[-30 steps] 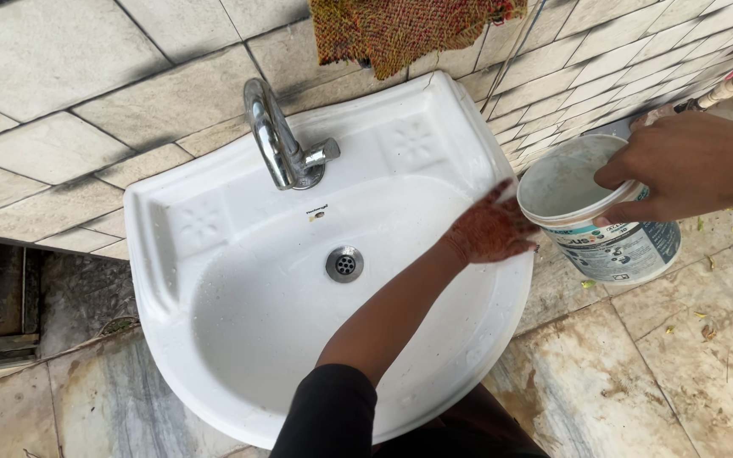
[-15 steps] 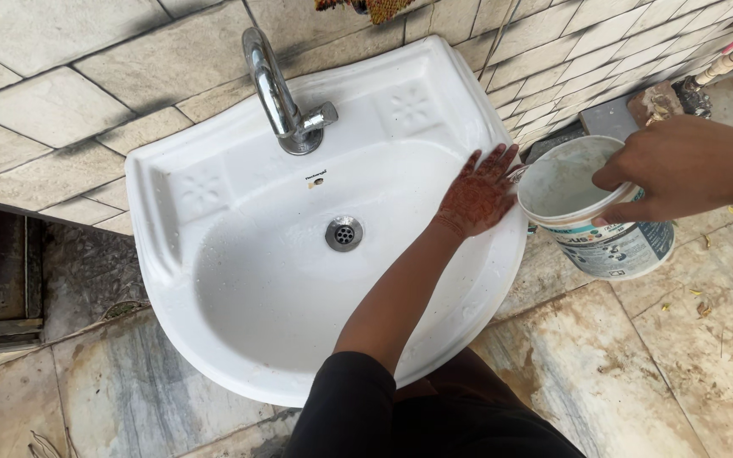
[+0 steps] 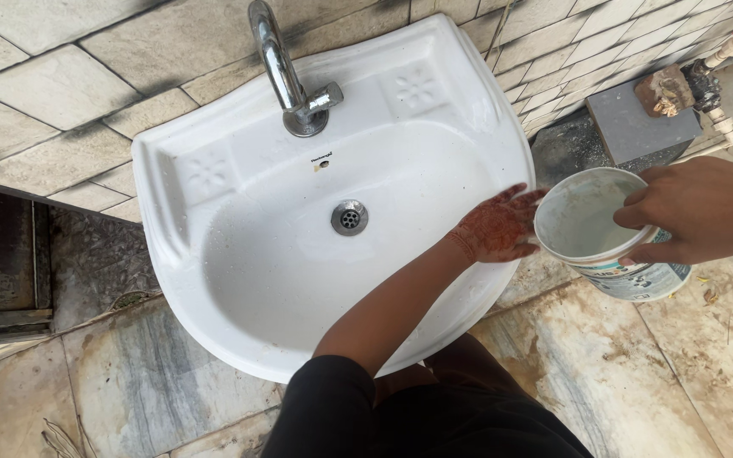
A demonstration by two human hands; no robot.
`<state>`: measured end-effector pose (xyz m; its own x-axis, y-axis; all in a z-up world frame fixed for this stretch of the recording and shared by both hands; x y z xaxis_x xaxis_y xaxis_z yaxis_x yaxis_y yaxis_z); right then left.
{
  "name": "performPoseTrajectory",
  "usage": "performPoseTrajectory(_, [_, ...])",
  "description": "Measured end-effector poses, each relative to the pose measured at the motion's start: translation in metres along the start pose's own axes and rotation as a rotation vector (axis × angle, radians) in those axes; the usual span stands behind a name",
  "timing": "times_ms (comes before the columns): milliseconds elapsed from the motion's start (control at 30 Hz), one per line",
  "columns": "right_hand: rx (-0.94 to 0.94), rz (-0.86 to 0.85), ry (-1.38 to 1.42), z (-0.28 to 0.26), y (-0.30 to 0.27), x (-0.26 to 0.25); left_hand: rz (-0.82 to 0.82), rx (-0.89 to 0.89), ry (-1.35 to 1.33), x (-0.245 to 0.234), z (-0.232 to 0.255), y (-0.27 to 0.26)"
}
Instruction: The person fills a bucket with water from a tap, pours it onto a sink basin, and then scrubs the sink surface using a small sponge.
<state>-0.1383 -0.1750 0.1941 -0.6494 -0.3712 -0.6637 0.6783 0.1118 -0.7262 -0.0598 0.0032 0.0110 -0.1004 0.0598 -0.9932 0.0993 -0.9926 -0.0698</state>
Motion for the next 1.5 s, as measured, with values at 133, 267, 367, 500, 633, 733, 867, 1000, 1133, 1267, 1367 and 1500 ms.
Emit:
performPoseTrajectory(133, [-0.038,0.017,0.003,-0.003,-0.003,0.005,0.047,-0.304,0.027,-0.003,-0.006,0.004])
performPoseTrajectory(267, [-0.013,-0.058,-0.04,-0.012,-0.008,0.0,-0.023,-0.244,0.012,0.001,0.022,0.009])
performPoseTrajectory(367, [-0.009,-0.081,-0.033,-0.016,-0.008,0.002,0.011,-0.179,-0.023,-0.003,0.027,0.008])
performPoseTrajectory(500, [-0.061,-0.014,-0.013,-0.015,-0.008,0.006,0.059,-0.529,-0.039,0.004,0.032,0.009])
performPoseTrajectory(633, [-0.06,-0.058,-0.03,-0.027,-0.012,0.004,0.274,-0.45,0.114,0.027,0.063,0.004])
performPoseTrajectory(733, [-0.095,-0.14,-0.094,-0.038,-0.014,-0.001,0.062,-0.498,0.187,0.03,0.085,-0.008])
performPoseTrajectory(867, [-0.13,-0.175,-0.132,-0.043,-0.019,-0.002,0.247,-0.607,0.04,0.027,0.086,-0.014])
performPoseTrajectory(1000, [-0.232,-0.182,-0.17,-0.057,-0.025,-0.004,0.39,-0.616,-0.17,0.032,0.088,-0.039])
performPoseTrajectory(1133, [-0.26,-0.275,-0.269,-0.076,-0.028,-0.009,0.183,-0.494,0.001,0.039,0.094,-0.071])
performPoseTrajectory(1267, [-0.394,-0.315,-0.246,-0.1,-0.031,-0.016,0.285,-0.472,-0.051,0.038,0.099,-0.087])
performPoseTrajectory(1367, [-0.417,-0.351,-0.249,-0.115,-0.034,-0.024,0.173,-0.52,-0.087,0.037,0.103,-0.074])
performPoseTrajectory(1500, [-0.43,-0.37,-0.223,-0.131,-0.036,-0.039,0.295,-0.586,-0.183,0.042,0.106,-0.085])
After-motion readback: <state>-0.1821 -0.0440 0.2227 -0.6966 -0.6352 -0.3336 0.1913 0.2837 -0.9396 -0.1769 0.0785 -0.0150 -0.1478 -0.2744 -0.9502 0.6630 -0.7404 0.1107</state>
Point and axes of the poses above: each hand's wrist, its own y-axis towards the middle knuckle, its own x-axis out of the palm, z = x × y, the point moved 1 cm from there along y, towards the middle knuckle, and after that the axes turned 6 degrees about y, right-handed, at the moved point
